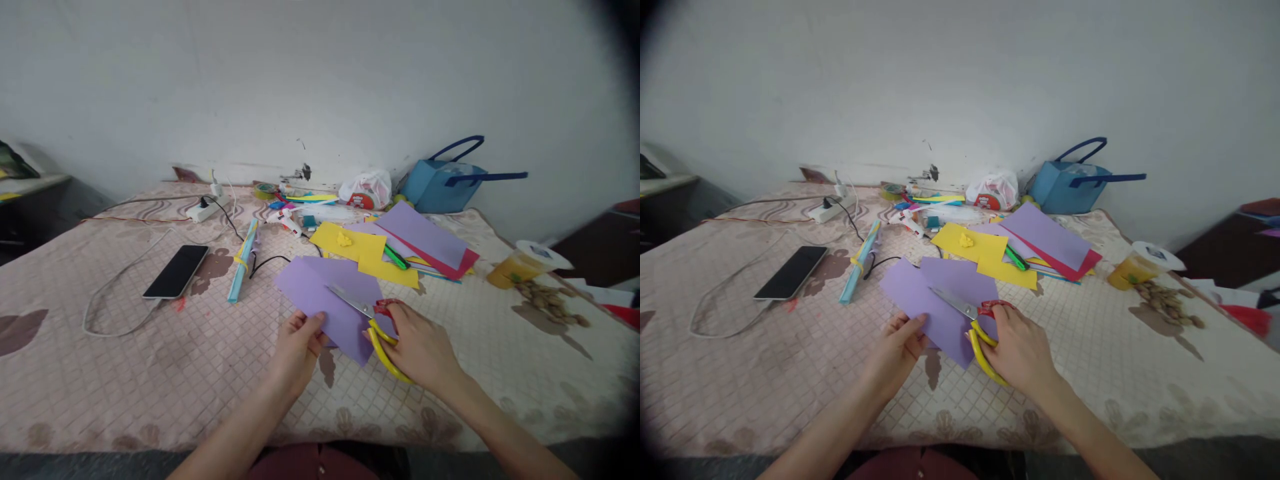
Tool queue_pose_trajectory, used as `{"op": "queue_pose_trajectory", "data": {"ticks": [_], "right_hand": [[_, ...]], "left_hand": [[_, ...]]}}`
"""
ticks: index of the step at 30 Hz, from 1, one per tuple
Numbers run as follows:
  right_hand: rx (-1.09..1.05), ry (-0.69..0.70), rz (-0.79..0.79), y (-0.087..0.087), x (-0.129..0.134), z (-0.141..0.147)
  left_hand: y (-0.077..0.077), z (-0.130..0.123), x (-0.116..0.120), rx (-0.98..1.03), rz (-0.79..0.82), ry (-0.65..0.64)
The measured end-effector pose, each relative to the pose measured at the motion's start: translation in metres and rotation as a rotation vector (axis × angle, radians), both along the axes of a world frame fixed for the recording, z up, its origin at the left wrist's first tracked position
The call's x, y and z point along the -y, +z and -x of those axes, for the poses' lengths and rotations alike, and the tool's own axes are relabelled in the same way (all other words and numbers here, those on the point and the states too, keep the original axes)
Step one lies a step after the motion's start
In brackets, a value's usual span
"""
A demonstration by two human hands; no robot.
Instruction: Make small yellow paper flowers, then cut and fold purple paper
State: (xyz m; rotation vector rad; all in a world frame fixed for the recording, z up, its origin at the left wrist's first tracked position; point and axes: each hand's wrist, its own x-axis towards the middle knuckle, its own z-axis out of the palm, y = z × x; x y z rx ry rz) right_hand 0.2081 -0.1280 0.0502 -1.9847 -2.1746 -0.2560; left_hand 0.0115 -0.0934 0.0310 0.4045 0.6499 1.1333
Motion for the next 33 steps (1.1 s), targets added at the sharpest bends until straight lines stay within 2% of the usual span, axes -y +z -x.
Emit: {"op": "queue_pose_trajectory", "data": {"ticks": [27,33], "right_hand": [[0.136,0.080,-0.124,0.014,-0.002,-0.008],[0.168,0.090,-0.136,0.013,0.000,-0.011]], "left_hand": [[-0.007,-0.004,0.005,-0.031,0.016,0.020],[-0.008,-0.005,0.006,0.020,0.025,0.008]]}}
